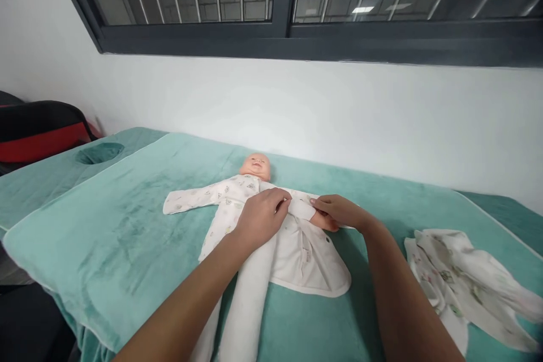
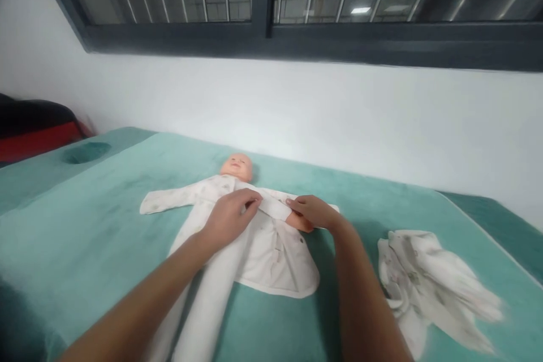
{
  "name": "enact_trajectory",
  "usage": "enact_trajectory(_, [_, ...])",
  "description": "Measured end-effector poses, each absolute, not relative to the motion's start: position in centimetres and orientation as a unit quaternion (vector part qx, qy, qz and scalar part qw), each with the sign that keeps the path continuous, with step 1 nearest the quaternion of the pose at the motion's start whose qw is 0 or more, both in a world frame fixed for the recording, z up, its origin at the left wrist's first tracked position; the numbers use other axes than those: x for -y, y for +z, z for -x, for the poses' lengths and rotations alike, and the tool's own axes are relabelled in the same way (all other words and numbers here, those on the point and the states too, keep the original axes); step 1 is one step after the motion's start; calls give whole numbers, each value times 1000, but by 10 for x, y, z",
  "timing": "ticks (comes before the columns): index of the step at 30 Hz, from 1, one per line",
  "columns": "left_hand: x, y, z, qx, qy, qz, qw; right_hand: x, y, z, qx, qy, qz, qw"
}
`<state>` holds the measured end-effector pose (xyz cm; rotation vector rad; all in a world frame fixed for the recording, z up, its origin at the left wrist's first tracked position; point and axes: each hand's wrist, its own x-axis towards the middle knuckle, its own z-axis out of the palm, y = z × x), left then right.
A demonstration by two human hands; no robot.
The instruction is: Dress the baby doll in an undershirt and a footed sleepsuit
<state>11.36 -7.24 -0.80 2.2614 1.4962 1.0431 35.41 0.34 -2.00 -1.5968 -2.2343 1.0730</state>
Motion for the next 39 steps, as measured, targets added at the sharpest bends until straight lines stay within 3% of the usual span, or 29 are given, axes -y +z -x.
enact_trajectory(5, [57, -7, -126, -465, 203, -862, 12, 0, -25, -353, 754, 384, 527, 77])
enact_trajectory(9, [39, -15, -152, -429, 85, -899, -41, -2, -30, -352, 723, 415, 531, 151])
enact_trajectory(19, [15, 0, -156, -416, 52, -905, -72, -3, -28, -361, 589, 533, 499, 346])
enact_trajectory(24, [18, 19, -139, -425, 62, -897, -109, -11, -44, -342, 674, 418, 548, 267])
enact_trajectory(29, [18, 25, -132, -421, 46, -888, -178, -7, -51, -330, 713, 362, 547, 248])
enact_trajectory(39, [15, 26, -129, -407, -13, -885, -226, -2, -36, -332, 684, 445, 516, 260])
